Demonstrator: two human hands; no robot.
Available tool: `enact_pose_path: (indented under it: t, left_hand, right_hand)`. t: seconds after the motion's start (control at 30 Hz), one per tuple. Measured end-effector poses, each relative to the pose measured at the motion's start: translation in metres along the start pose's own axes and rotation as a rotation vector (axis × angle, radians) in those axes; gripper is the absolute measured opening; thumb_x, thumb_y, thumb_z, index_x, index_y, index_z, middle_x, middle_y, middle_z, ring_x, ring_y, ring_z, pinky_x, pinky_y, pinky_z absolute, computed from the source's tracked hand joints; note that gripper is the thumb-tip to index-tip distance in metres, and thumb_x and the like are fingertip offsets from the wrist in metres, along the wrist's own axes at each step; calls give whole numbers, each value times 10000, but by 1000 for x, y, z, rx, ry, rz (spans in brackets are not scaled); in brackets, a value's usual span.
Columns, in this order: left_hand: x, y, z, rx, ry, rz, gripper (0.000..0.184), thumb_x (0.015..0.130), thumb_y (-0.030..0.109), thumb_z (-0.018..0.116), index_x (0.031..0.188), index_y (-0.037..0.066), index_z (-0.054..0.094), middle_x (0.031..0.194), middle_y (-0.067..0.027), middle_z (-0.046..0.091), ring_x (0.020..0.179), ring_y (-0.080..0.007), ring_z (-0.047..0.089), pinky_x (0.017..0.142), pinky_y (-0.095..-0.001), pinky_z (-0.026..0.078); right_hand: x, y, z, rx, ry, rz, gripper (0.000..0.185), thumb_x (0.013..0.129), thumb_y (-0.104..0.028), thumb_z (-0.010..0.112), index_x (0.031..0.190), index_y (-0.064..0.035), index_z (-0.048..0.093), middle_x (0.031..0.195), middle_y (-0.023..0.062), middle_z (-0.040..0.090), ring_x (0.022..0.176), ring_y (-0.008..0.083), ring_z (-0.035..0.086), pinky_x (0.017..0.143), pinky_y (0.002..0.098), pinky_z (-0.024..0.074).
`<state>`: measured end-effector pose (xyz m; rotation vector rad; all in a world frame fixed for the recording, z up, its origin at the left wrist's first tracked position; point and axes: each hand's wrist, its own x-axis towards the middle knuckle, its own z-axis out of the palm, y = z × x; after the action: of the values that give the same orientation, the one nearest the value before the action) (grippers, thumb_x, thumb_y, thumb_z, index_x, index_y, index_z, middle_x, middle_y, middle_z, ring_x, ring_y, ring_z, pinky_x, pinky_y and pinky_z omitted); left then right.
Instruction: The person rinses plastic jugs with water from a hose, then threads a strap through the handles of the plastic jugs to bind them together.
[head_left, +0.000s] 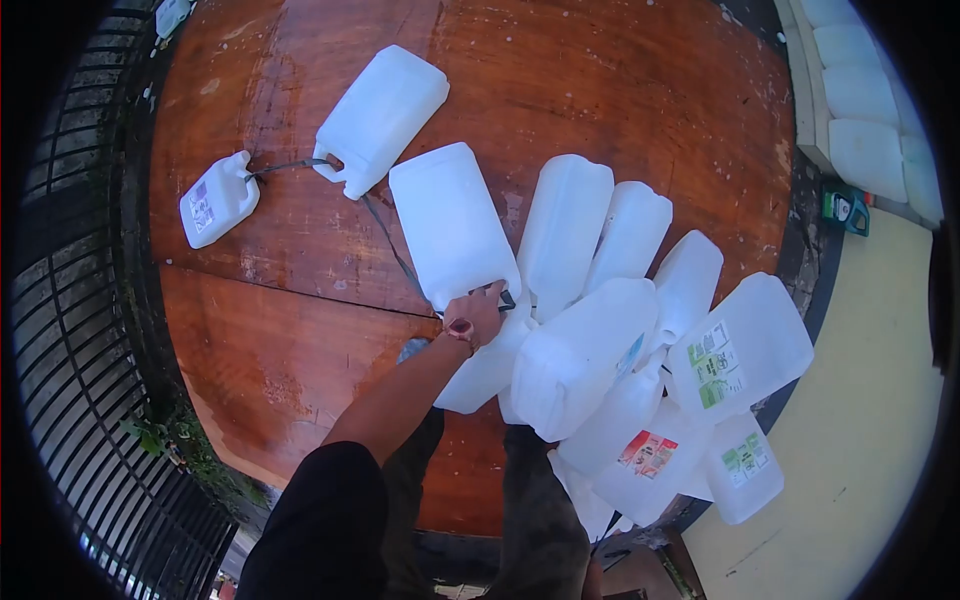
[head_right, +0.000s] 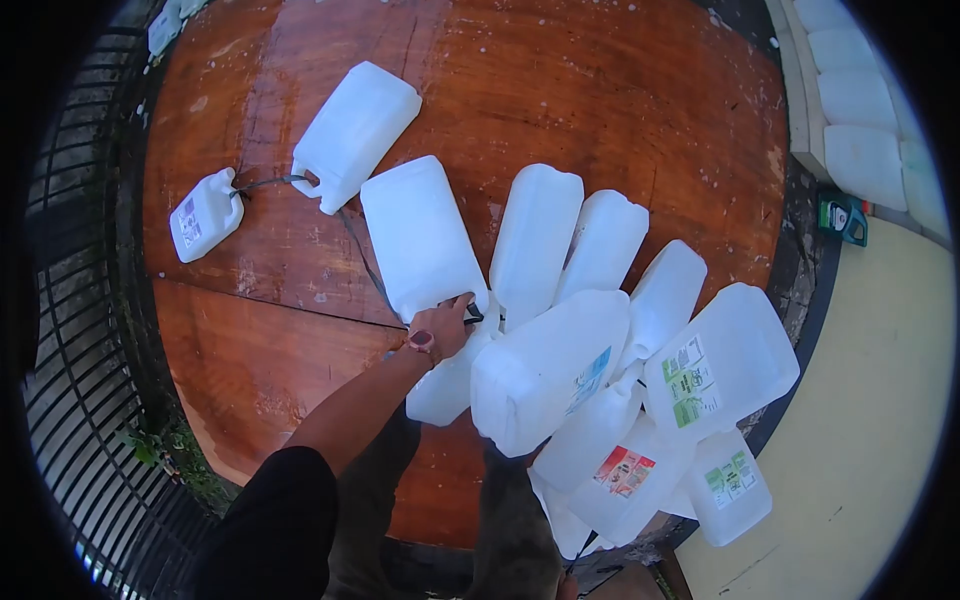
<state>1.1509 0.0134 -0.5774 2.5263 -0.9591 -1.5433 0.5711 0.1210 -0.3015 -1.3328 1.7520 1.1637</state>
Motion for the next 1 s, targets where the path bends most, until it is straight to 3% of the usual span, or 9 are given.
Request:
enact_pose_path:
  t: [0.1, 0.3, 0.47, 0.6, 0.67, 0.8, 0.83, 0.93, 1.0]
  left_hand:
    - [-48, -13, -44, -194, 25, -62, 422, 861, 351, 677, 1194, 93, 662, 1051, -161, 703, 954, -351, 669, 843, -436, 524]
    - [-150, -61, -57, -383, 190, 4, 394, 832, 310, 690, 1136, 63, 659, 997, -167, 703, 887, -345, 680, 777, -456, 540]
    - [-220, -56, -63, -80, 142, -169, 433, 835, 358, 695, 1100, 22, 628, 978, -192, 696, 841, -381, 675, 709, -460, 547]
    - [-282, -25, -117, -247, 133, -197, 437, 832, 338, 731, 1094, 5, 622, 963, -199, 692, 845, -371, 669, 736, -447, 525]
    - [-331, -20, -137, -270, 147, -102, 445, 823, 324, 748, 1100, -1, 623, 956, -204, 688, 847, -371, 666, 733, -437, 523]
    - [-403, -3, -176, -305, 172, -140, 448, 823, 289, 759, 1115, -16, 611, 952, -210, 684, 833, -380, 664, 715, -426, 519]
    - [-414, 1, -186, -310, 139, -184, 381, 883, 267, 716, 1106, -23, 607, 894, -167, 684, 770, -290, 662, 696, -393, 509]
    - [-436, -16, -191, -596, 42, -176, 399, 925, 311, 663, 1133, -23, 598, 937, -193, 677, 832, -299, 667, 745, -381, 504]
    - [-454, -16, -193, -608, 31, -178, 414, 956, 313, 627, 1165, -40, 577, 915, -184, 664, 837, -244, 637, 759, -368, 487]
  right_hand:
    - [-3, -1, -3, 5, -1, 2, 451, 983, -374, 440, 931, 21, 652, 753, 216, 649, 710, 420, 621, 630, 494, 465]
    - [0, 15, -17, -5, -22, -35, 488, 998, -384, 413, 935, 41, 644, 751, 229, 653, 718, 437, 629, 636, 496, 464]
    - [-9, 2, -32, -57, 71, -82, 491, 978, -368, 422, 867, 48, 658, 835, 283, 652, 857, 480, 621, 721, 550, 459]
    - [0, 12, -58, -67, 88, -85, 451, 982, -333, 430, 857, 30, 667, 819, 268, 652, 835, 466, 626, 727, 541, 462]
    - [3, 3, -72, 35, 173, -254, 466, 995, -350, 424, 902, 25, 685, 824, 228, 671, 821, 428, 639, 732, 496, 468]
    - [4, -3, -90, 25, 136, -300, 399, 993, -292, 447, 846, 7, 667, 819, 239, 657, 820, 427, 636, 734, 508, 470]
    - [2, -5, -95, 32, 126, -305, 396, 992, -294, 451, 850, 7, 665, 825, 241, 656, 819, 427, 634, 734, 507, 470]
    - [14, -3, -103, 23, 157, -452, 391, 991, -301, 454, 892, 17, 660, 849, 257, 653, 834, 447, 626, 744, 520, 467]
    - [34, 2, -93, -21, 139, -460, 396, 993, -305, 451, 911, 25, 654, 857, 265, 651, 845, 457, 620, 747, 531, 463]
